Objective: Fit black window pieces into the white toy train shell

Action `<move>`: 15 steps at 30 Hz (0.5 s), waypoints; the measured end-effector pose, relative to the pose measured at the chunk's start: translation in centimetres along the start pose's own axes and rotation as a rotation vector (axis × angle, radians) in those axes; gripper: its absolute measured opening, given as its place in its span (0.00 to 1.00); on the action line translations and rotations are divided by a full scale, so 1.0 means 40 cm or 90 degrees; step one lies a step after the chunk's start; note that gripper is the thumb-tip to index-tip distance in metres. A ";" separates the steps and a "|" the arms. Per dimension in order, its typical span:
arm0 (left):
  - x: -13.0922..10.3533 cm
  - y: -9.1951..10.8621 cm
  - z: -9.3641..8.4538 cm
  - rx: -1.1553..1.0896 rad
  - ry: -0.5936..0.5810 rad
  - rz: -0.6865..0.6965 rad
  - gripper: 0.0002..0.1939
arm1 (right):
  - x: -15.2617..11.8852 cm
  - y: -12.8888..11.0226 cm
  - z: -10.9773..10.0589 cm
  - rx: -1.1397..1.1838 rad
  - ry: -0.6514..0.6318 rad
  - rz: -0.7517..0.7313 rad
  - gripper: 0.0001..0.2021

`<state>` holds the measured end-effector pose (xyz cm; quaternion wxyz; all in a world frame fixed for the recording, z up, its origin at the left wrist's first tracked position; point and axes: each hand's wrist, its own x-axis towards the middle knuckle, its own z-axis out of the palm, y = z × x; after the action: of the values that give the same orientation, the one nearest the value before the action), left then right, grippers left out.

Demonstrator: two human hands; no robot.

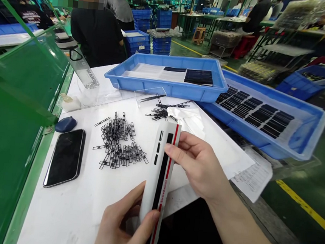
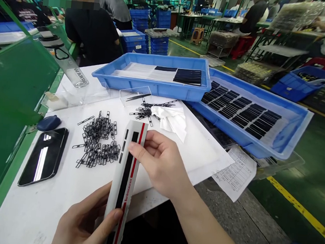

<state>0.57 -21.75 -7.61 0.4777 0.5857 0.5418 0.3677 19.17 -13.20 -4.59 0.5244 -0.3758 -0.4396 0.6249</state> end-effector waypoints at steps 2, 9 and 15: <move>-0.001 -0.005 -0.001 0.012 -0.007 0.012 0.19 | 0.004 0.001 -0.003 -0.007 0.025 -0.030 0.02; 0.008 -0.012 0.005 0.011 0.039 0.092 0.19 | 0.017 0.007 -0.016 0.020 -0.028 -0.005 0.07; 0.003 -0.025 0.006 0.026 0.047 0.100 0.19 | 0.020 -0.001 -0.019 0.022 0.016 -0.042 0.06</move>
<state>0.55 -21.72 -8.66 0.4152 0.6218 0.5190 0.4142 19.74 -12.29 -4.81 0.5568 -0.3598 -0.4345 0.6097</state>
